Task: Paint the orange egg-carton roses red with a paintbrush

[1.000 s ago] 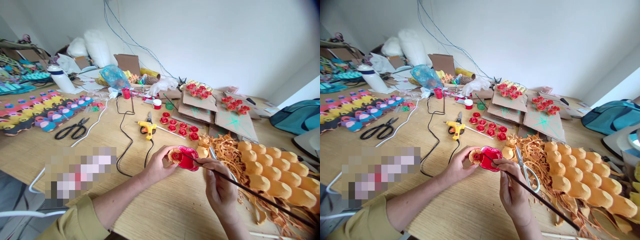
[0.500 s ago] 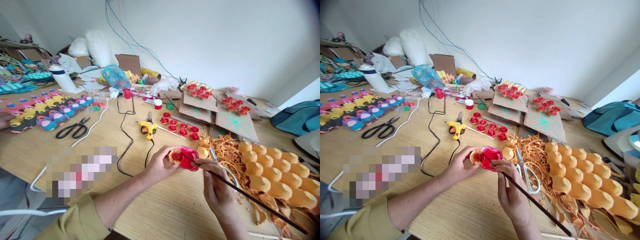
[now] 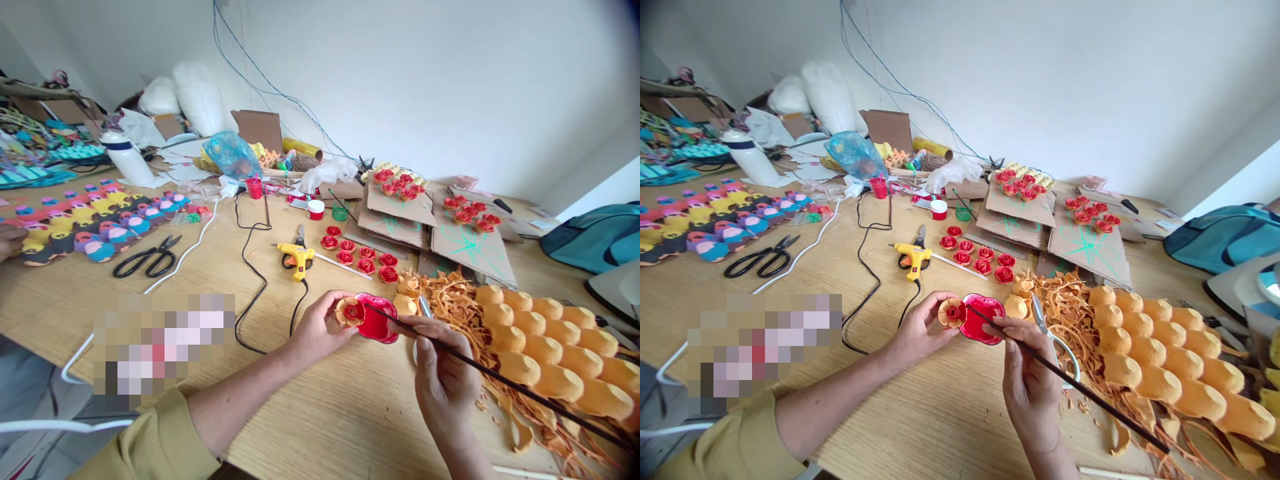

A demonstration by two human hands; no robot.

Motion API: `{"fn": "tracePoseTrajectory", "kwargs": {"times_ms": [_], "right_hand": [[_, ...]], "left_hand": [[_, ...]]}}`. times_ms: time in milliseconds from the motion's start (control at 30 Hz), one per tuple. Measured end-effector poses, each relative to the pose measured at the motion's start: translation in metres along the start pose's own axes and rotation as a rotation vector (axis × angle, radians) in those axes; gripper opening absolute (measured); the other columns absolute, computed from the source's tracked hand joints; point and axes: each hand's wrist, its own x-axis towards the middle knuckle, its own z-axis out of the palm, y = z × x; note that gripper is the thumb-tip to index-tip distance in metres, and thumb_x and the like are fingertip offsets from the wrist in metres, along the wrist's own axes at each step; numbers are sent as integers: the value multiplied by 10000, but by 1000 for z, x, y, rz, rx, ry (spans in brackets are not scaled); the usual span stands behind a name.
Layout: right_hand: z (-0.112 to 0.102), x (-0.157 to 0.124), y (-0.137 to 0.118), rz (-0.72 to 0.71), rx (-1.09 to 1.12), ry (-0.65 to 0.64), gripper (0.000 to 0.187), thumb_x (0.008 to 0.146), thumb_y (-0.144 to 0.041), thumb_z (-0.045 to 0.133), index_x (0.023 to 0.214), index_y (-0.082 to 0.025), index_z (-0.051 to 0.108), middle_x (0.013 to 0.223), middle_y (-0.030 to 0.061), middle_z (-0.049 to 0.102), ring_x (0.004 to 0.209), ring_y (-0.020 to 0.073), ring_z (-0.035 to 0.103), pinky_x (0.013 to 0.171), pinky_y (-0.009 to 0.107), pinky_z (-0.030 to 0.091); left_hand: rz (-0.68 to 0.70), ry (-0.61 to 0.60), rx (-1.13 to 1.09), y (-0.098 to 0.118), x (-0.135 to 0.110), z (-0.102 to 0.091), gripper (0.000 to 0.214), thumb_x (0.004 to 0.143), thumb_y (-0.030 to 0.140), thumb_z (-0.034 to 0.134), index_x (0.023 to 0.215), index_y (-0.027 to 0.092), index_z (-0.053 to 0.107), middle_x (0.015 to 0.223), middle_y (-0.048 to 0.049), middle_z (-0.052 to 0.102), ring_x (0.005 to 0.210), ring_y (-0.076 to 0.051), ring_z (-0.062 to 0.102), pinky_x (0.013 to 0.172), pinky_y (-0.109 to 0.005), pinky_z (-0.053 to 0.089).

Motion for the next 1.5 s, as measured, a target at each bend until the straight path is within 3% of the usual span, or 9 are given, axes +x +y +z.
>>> {"fn": "tracePoseTrajectory", "kwargs": {"times_ms": [167, 400, 600, 867, 1100, 1267, 1500], "right_hand": [[3, 0, -5, 18, -8, -16, 67, 1045, -207, 599, 1027, -232, 658, 1016, 69, 768, 929, 190, 772, 827, 345, 650], [0, 3, -7, -37, -24, -31, 91, 1042, -173, 589, 1022, -233, 654, 995, 53, 764, 933, 164, 762, 830, 297, 630], [0, -3, -2, -24, -22, -46, 89, 1038, -177, 590, 1061, -240, 649, 1057, 76, 767, 1018, 211, 758, 865, 385, 646], [-3, -2, -4, -68, -59, -138, 152, 1032, -133, 559, 1082, -243, 651, 1058, 72, 761, 956, 201, 756, 838, 379, 643], [-2, -3, -2, -64, -38, -95, 147, 1027, -136, 569, 1083, -244, 651, 1068, 76, 759, 961, 209, 757, 831, 386, 647], [-1, -3, -3, -76, -68, -152, 167, 1032, -126, 551, 1099, -250, 640, 1070, 73, 759, 971, 204, 759, 832, 378, 653], [-5, 0, -2, -32, -109, -131, 122, 1041, -160, 558, 1080, -234, 647, 1079, 81, 775, 909, 199, 800, 804, 357, 670]], "left_hand": [[-59, 14, -137, -3, 1, 0, 463, 747, 197, 841, 1160, 193, 631, 1162, -75, 760, 1084, -216, 740, 979, -320, 599], [-65, 41, -147, -7, 2, 0, 466, 746, 207, 864, 1151, 187, 635, 1159, -71, 755, 1078, -209, 737, 985, -319, 597], [-81, 26, -172, -9, 3, 2, 483, 742, 225, 877, 1155, 189, 629, 1162, -73, 758, 1095, -214, 736, 996, -325, 593], [-98, 74, -171, -7, 5, -2, 509, 740, 303, 910, 1141, 197, 615, 1089, -45, 747, 1024, -199, 720, 950, -318, 591], [-98, 82, -142, -7, 4, -2, 528, 720, 342, 932, 1116, 206, 610, 1087, -45, 752, 1009, -198, 722, 926, -309, 581], [-94, 83, -150, -8, 4, -2, 549, 714, 359, 935, 1112, 207, 589, 1077, -44, 750, 1005, -197, 717, 916, -305, 568], [-129, 139, -103, -8, 6, -4, 603, 686, 333, 946, 1102, 219, 525, 1022, -15, 715, 926, -182, 716, 802, -268, 570]]}}
